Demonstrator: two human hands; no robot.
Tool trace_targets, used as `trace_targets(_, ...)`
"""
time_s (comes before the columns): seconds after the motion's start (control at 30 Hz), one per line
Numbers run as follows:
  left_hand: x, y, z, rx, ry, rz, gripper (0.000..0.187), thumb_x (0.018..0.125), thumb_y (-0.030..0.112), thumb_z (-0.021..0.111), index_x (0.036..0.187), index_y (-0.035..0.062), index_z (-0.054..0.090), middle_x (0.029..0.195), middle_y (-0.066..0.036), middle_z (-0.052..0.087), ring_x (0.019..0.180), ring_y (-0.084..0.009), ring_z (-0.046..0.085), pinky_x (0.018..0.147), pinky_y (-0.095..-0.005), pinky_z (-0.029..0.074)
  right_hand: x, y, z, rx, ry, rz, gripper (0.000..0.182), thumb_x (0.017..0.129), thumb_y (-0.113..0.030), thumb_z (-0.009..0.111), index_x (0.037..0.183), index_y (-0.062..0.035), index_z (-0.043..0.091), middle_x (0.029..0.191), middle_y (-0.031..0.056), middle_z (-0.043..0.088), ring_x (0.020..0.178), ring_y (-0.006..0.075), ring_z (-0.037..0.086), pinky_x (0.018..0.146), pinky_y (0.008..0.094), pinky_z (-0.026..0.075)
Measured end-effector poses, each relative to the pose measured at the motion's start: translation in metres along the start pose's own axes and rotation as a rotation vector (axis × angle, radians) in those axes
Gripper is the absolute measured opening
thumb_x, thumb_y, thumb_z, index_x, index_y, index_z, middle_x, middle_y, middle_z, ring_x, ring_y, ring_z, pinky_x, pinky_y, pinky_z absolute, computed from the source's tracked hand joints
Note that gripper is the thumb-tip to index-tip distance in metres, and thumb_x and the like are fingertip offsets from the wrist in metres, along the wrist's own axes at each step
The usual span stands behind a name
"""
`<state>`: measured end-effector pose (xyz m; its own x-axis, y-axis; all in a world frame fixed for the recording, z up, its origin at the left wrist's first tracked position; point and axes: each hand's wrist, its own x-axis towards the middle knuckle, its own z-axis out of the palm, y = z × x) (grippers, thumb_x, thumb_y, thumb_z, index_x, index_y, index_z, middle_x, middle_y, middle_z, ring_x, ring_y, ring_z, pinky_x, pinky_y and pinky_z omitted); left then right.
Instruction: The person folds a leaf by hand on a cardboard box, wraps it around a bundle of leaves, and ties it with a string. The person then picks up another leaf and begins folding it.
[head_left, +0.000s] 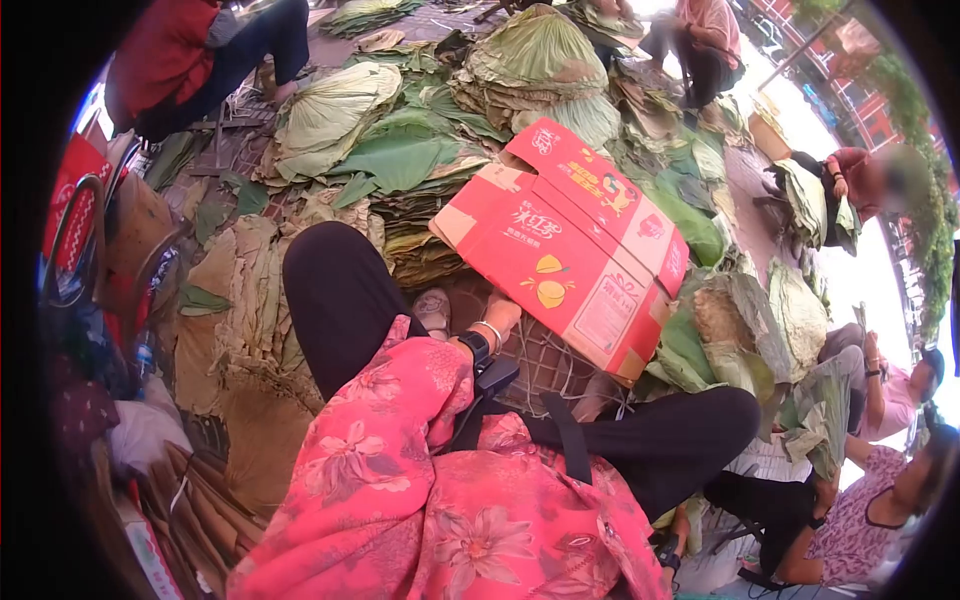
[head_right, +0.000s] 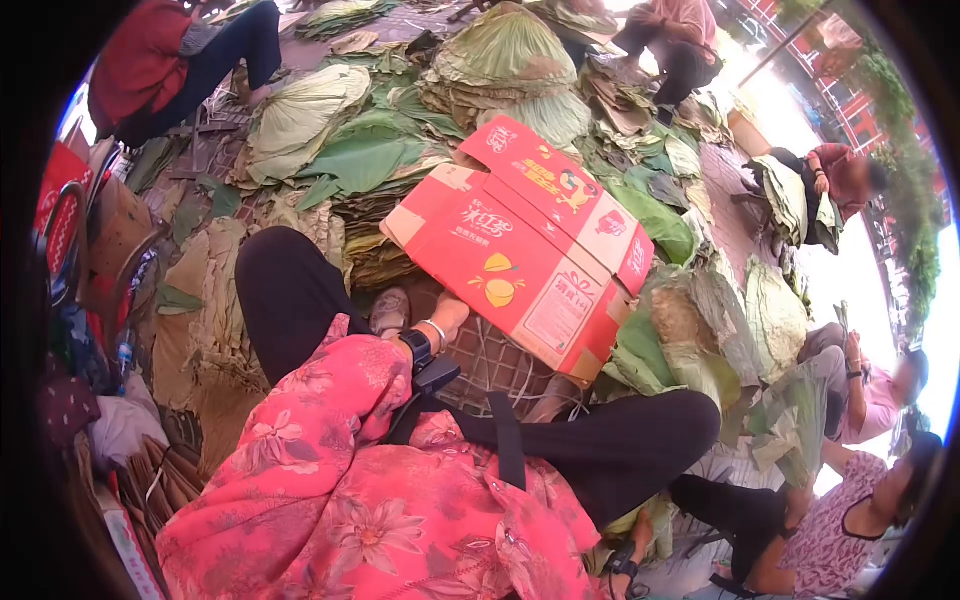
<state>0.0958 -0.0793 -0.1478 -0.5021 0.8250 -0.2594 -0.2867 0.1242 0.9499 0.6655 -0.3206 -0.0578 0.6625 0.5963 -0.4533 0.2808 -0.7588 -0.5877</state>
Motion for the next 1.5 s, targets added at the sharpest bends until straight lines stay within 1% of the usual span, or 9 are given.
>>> trace_targets(0.07, 0.01, 0.007, -0.005, -0.217, -0.077, 0.092, 0.03, 0.078, 0.013, 0.063, 0.103, -0.002, 0.059, 0.099, -0.008, 0.063, 0.092, -0.017, 0.058, 0.077, -0.028, 0.045, 0.001, -0.014, 0.001, -0.382, 0.172, -0.064, 0.05, 0.081, -0.026, 0.063, 0.118, 0.0052, 0.05, 0.106, 0.0155, 0.06, 0.094, 0.0265, 0.059, 0.086, 0.0396, 0.044)
trace_targets(0.13, 0.02, 0.011, -0.005, -0.248, -0.103, -0.105, 0.027, 0.079, 0.013, 0.063, 0.104, 0.001, 0.059, 0.099, -0.007, 0.063, 0.088, -0.0146, 0.058, 0.076, -0.031, 0.046, 0.007, -0.028, -0.002, -0.463, 0.267, -0.149, 0.05, 0.08, -0.024, 0.063, 0.118, 0.0063, 0.05, 0.105, 0.0163, 0.06, 0.092, 0.0262, 0.059, 0.085, 0.039, 0.045)
trace_targets(0.23, 0.052, -0.019, -0.004, -0.646, -0.19, -0.233, 0.027, 0.08, 0.012, 0.064, 0.105, 0.0034, 0.058, 0.102, -0.007, 0.063, 0.09, -0.0174, 0.059, 0.079, -0.0343, 0.047, 0.035, -0.034, -0.014, -0.255, 0.331, -0.407, 0.049, 0.079, -0.015, 0.065, 0.119, 0.0085, 0.048, 0.101, 0.0174, 0.061, 0.088, 0.0229, 0.06, 0.079, 0.0347, 0.047)
trace_targets(0.43, 0.035, 0.027, -0.006, -0.93, -0.486, -0.197, 0.042, 0.076, 0.021, 0.07, 0.111, 0.004, 0.053, 0.116, -0.011, 0.058, 0.103, -0.0252, 0.056, 0.092, -0.0452, 0.045, -0.007, -0.11, -0.021, 0.239, 0.194, -0.398, 0.041, 0.08, -0.005, 0.06, 0.118, 0.0048, 0.05, 0.104, 0.0161, 0.061, 0.093, 0.0197, 0.058, 0.081, 0.0293, 0.046)
trace_targets(0.53, 0.027, 0.052, -0.004, -1.154, -0.641, -0.341, 0.046, 0.075, 0.02, 0.07, 0.113, 0.0033, 0.051, 0.115, -0.012, 0.058, 0.103, -0.0256, 0.056, 0.092, -0.0455, 0.045, 0.0, -0.113, -0.02, 0.309, 0.237, -0.493, 0.038, 0.08, -0.004, 0.062, 0.116, 0.0028, 0.051, 0.097, 0.0063, 0.059, 0.079, 0.0122, 0.057, 0.065, 0.0245, 0.046)
trace_targets(0.83, 0.072, -0.032, -0.002, -0.972, -0.446, -0.217, 0.043, 0.076, 0.01, 0.069, 0.114, 0.0002, 0.051, 0.112, -0.011, 0.059, 0.102, -0.025, 0.057, 0.091, -0.0419, 0.048, -0.039, -0.172, -0.006, 0.389, 0.298, -0.548, 0.043, 0.083, -0.01, 0.057, 0.124, -0.0023, 0.046, 0.108, 0.0081, 0.06, 0.089, 0.0148, 0.059, 0.07, 0.0255, 0.042)
trace_targets(0.93, 0.016, 0.043, -0.004, -0.934, -0.437, -0.235, 0.039, 0.077, 0.01, 0.068, 0.112, 0.0014, 0.053, 0.109, -0.012, 0.06, 0.098, -0.0251, 0.059, 0.087, -0.0431, 0.05, -0.046, -0.189, -0.004, 0.435, 0.295, -0.533, 0.041, 0.084, -0.01, 0.056, 0.123, -0.0027, 0.047, 0.107, 0.0079, 0.061, 0.091, 0.0157, 0.059, 0.072, 0.0247, 0.042)
trace_targets(1.3, -0.009, 0.056, -0.028, -0.802, -0.414, -0.321, 0.035, 0.085, 0.022, 0.06, 0.115, 0.0044, 0.051, 0.114, -0.01, 0.059, 0.103, -0.0245, 0.057, 0.089, -0.0424, 0.048, -0.049, -0.24, 0.013, 0.645, 0.174, -0.565, 0.039, 0.085, -0.001, 0.053, 0.123, 0.0016, 0.045, 0.106, 0.0111, 0.06, 0.091, 0.0159, 0.058, 0.078, 0.0243, 0.046)
trace_targets(1.5, -0.039, 0.052, -0.033, -0.456, -0.281, -0.438, 0.026, 0.086, 0.026, 0.057, 0.107, 0.0107, 0.055, 0.098, -0.005, 0.063, 0.086, -0.0213, 0.061, 0.072, -0.0418, 0.049, -0.043, -0.237, 0.019, 0.665, 0.175, -0.605, 0.038, 0.085, -0.001, 0.054, 0.122, 0.0016, 0.046, 0.104, 0.0101, 0.061, 0.089, 0.0141, 0.058, 0.073, 0.0229, 0.047)
